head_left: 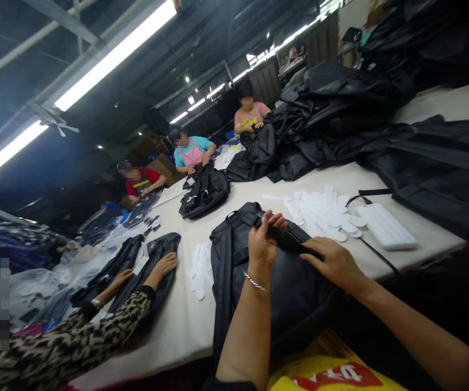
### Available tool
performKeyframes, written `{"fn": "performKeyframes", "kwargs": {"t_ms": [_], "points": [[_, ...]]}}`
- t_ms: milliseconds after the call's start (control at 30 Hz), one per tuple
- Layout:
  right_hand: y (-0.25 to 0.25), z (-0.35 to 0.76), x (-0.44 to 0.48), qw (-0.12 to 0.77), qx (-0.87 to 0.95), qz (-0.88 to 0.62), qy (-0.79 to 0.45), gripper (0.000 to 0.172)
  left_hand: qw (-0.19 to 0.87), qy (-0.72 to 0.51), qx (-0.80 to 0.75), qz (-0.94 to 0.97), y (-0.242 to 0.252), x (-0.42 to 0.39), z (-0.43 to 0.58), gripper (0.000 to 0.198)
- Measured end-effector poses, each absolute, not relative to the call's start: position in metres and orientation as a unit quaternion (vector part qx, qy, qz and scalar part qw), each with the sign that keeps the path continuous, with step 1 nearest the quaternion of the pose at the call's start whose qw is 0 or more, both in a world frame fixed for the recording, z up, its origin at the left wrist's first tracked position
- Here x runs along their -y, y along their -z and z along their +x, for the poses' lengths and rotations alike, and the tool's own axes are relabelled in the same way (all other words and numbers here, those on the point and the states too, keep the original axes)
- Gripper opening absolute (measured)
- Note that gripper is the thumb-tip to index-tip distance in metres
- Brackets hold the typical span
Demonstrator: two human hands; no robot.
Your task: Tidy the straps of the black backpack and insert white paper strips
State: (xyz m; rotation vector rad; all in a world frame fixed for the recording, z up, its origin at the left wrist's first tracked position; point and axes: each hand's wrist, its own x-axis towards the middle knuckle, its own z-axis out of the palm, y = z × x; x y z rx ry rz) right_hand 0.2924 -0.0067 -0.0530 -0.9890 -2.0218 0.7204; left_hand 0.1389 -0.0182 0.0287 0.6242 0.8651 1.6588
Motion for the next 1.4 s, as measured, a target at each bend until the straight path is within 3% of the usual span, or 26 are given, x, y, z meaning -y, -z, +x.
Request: {"fn": "performKeyframes", "kwargs": {"t_ms": [167, 400, 567, 667, 800, 1067, 1400], "points": [[0.027, 0.267, -0.004, 0.359, 0.752, -0.388, -0.394, 0.015, 0.573, -0.686, -0.357, 0.27, -0.028, 0.028, 0.142, 0.034], [0.028, 0.257, -0.003, 0.392, 0.717, -0.356, -0.453, 0.018, 0.566, -0.674, -0.374, 0.292, -0.033, 0.038, 0.139, 0.04], [0.039, 0.263, -0.007, 0.415, 0.718, -0.367, -0.42, 0.014, 0.56, -0.591, -0.44, 0.379, -0.029, 0.043, 0.135, 0.077], [0.046, 0.262, -0.012, 0.377, 0.706, -0.358, -0.48, 0.02, 0.516, -0.551, -0.494, 0.432, -0.023, 0.044, 0.132, 0.085], [0.045, 0.262, -0.011, 0.34, 0.696, -0.323, -0.543, 0.024, 0.458, -0.547, -0.519, 0.471, -0.019, 0.044, 0.13, 0.08], [0.041, 0.296, 0.001, 0.382, 0.691, -0.306, -0.532, 0.025, 0.438, -0.619, -0.511, 0.404, -0.007, 0.043, 0.153, 0.053], [0.067, 0.329, 0.015, 0.382, 0.683, -0.294, -0.549, 0.024, 0.48, -0.664, -0.505, 0.273, 0.017, 0.051, 0.179, 0.043]]}}
